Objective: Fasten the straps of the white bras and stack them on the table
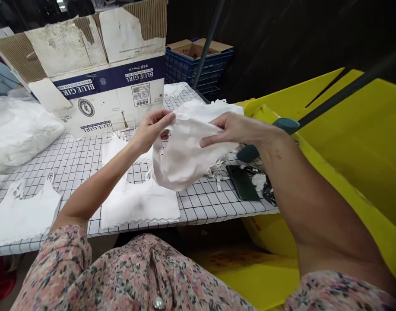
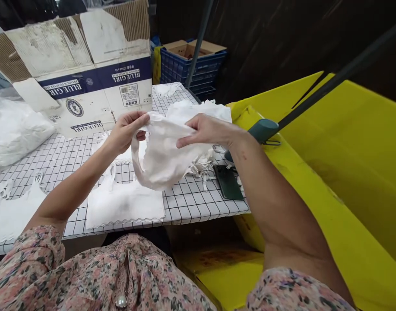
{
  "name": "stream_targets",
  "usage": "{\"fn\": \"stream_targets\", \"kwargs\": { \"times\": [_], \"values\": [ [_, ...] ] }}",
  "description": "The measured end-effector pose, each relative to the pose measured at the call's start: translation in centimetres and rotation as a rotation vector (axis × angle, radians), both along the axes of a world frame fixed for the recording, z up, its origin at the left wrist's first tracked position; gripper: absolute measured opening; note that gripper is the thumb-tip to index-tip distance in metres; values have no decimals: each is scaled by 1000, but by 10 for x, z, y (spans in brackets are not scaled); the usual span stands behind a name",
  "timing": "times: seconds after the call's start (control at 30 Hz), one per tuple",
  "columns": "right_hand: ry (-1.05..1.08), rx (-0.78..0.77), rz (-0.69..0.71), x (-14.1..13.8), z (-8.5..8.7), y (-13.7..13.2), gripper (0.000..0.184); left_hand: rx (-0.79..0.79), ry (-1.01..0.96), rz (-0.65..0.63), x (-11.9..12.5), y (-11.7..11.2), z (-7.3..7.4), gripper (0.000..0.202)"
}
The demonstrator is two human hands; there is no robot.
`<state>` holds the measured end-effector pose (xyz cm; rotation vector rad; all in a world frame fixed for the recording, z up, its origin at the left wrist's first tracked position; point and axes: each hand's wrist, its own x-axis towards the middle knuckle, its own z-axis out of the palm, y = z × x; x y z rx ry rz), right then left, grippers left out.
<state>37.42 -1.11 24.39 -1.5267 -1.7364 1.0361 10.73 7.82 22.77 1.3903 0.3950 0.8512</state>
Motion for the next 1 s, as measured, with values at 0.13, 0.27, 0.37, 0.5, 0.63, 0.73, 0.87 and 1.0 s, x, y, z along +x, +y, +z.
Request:
{"fn": "stream_targets", "kwargs": {
  "times": [0.13, 0.27, 0.37, 0.5, 0.63, 0.73, 0.87, 1.0],
  "values": [
    [193, 82, 106, -7, -19, -2, 44, -126, 0, 8, -31, -6, -1, 27],
    [282, 79, 112, -18, -24, 2, 35, -319, -35, -10, -47, -8, -15, 31],
    [294, 72, 130, -23, -19, 5, 34, -405, -84, 42, -54, -4, -27, 26],
    [266, 26, 86, -29, -14, 4, 51, -428, -125, 83, -61, 0, -38, 27],
    [117, 378, -239, -52, -25, 0, 50, -389, -179, 130, -57, -8, -37, 28],
    [245, 504, -324, -86, -47, -6, 57, -290, -183, 149, -44, -19, -33, 37],
    [480, 383, -238, -124, -68, 0, 63, -62, -147, 195, -35, -27, -33, 48],
    [597, 417, -277, -128, -54, 25, 50, 137, -35, 365, -51, -12, -30, 44]
  ]
}}
